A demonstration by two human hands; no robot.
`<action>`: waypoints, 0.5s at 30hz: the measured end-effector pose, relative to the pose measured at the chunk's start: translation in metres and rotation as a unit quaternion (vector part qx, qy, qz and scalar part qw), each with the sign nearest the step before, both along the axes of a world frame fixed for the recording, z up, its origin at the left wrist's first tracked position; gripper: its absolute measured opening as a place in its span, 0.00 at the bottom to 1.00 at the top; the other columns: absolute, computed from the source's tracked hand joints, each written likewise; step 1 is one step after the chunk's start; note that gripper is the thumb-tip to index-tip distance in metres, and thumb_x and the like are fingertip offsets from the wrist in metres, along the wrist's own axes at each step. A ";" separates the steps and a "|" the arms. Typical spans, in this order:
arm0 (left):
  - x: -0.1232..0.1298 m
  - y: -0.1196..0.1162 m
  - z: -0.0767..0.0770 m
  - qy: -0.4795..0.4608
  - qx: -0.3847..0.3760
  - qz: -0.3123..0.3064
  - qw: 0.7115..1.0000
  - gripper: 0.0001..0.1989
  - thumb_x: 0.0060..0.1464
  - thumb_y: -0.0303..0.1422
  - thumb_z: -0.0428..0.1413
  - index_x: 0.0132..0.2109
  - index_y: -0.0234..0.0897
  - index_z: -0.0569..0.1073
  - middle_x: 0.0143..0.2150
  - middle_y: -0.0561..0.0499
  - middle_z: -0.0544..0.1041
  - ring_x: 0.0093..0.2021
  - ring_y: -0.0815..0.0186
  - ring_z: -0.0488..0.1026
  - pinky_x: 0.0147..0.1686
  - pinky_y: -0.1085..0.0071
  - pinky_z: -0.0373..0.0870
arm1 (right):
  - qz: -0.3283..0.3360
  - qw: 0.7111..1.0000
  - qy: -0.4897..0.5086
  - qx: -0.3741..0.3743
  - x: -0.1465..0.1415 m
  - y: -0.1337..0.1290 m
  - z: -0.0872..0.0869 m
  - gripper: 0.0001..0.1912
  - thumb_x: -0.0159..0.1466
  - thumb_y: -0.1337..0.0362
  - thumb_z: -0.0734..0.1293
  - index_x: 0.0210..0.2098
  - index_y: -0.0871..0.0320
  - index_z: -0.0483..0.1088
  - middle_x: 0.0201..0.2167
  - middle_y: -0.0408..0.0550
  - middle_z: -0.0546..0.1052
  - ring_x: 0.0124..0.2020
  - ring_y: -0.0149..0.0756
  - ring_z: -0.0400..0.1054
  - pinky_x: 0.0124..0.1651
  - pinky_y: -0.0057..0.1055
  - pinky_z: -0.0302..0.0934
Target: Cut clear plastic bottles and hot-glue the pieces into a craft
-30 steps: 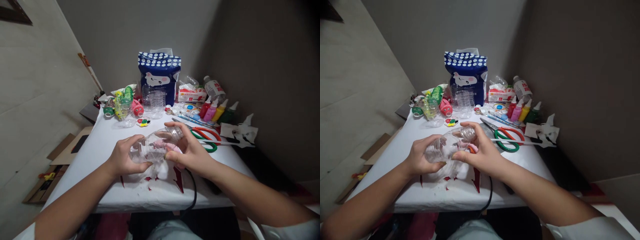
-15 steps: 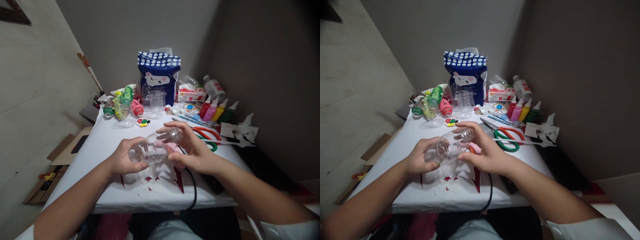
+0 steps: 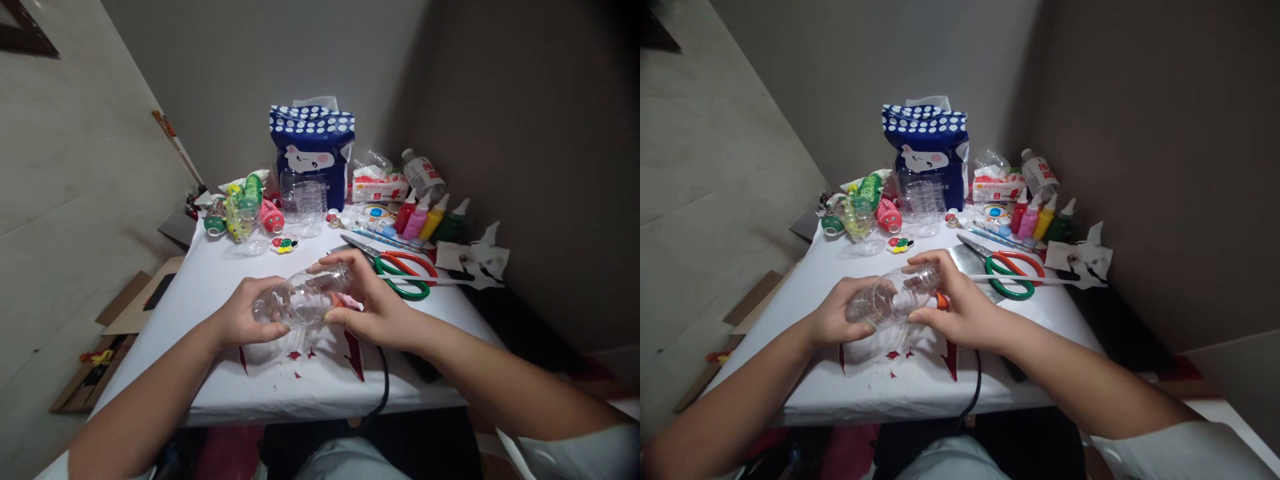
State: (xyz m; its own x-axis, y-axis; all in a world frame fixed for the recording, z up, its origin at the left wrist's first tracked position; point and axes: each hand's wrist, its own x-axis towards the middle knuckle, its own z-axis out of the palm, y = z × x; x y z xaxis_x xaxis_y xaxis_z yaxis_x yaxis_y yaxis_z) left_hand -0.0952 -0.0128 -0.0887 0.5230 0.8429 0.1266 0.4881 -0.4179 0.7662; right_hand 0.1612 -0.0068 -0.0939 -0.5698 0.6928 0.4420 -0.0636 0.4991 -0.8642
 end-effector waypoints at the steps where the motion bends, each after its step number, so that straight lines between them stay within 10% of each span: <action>1: -0.001 0.000 0.000 0.000 -0.008 -0.004 1.000 0.19 0.43 0.39 0.61 0.42 0.32 0.73 0.29 0.52 0.71 0.29 0.67 0.66 0.31 0.73 0.61 | -0.002 1.000 0.000 -0.008 0.000 -0.001 0.000 0.26 0.60 0.66 0.72 0.53 0.51 0.57 0.54 0.52 0.66 0.53 0.41 0.66 0.53 0.41 0.65; 9: -0.005 0.001 0.006 -0.097 -0.136 -0.105 0.980 0.27 0.45 0.51 0.62 0.43 0.33 0.74 0.34 0.49 0.72 0.33 0.64 0.67 0.32 0.73 0.61 | 0.116 0.985 0.044 -0.124 0.001 -0.002 0.006 0.43 0.55 0.68 0.76 0.62 0.47 0.51 0.61 0.53 0.65 0.57 0.44 0.68 0.55 0.42 0.66; 15: 0.000 0.004 0.009 -0.094 -0.171 -0.080 0.977 0.30 0.45 0.55 0.60 0.46 0.34 0.76 0.40 0.45 0.76 0.36 0.60 0.72 0.35 0.69 0.69 | 0.150 0.962 0.131 -0.187 -0.007 0.004 0.000 0.33 0.55 0.70 0.75 0.54 0.49 0.60 0.60 0.52 0.67 0.56 0.42 0.70 0.55 0.43 0.65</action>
State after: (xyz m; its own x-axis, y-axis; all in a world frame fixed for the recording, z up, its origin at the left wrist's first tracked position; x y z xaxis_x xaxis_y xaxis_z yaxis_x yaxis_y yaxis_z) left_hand -0.0956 -0.0088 -0.0795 0.6466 0.7617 -0.0424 0.2745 -0.1804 0.9445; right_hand 0.1547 -0.0024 -0.0943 -0.6717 0.6535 0.3490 -0.3954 0.0821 -0.9148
